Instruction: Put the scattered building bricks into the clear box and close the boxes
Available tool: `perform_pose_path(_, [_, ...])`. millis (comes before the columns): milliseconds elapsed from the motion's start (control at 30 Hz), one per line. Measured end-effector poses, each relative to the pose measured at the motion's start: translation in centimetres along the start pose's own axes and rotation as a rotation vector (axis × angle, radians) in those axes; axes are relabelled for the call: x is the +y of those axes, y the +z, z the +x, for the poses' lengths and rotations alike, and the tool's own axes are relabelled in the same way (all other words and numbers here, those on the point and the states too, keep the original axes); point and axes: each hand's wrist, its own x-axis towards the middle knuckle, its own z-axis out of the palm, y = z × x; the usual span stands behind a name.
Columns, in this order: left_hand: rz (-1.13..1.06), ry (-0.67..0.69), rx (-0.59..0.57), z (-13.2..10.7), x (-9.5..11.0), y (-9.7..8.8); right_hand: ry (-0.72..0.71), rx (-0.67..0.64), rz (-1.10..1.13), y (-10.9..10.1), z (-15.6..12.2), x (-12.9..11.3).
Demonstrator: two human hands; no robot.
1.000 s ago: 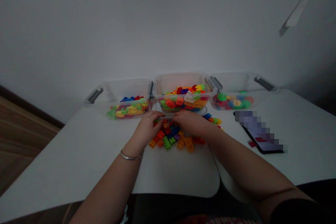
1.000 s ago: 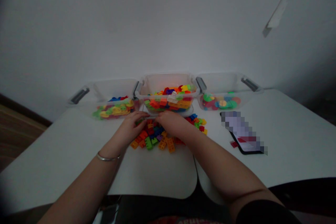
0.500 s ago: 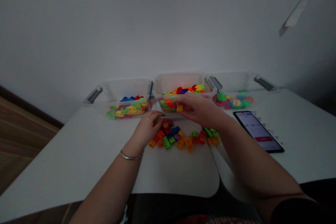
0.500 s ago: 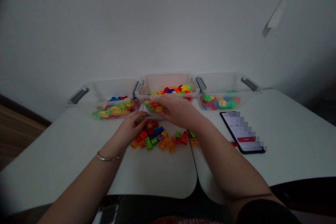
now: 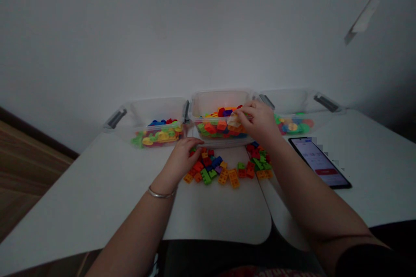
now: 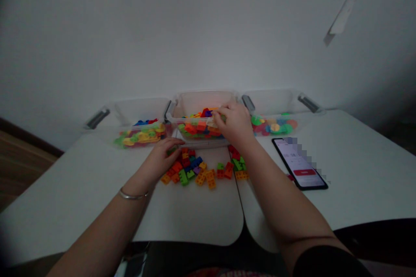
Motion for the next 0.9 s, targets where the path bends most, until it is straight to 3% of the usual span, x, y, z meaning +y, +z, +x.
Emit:
perform_pose_path(133, [-0.007,0.006,0.0,0.0,-0.1,0.0,-0.05,-0.07,-0.026,-0.5,0.2,0.0])
perform_pose_path(433, [-0.013,0.004,-0.001,0.0,0.2,-0.1,-0.142,-0.062,-0.131,-0.5,0.1,-0.5])
perform_pose_path(900, [-0.029,-0.009,-0.002,-0.1,-0.3,0.1,-0.008,0.09,0.295,-1.3,0.6,0.1])
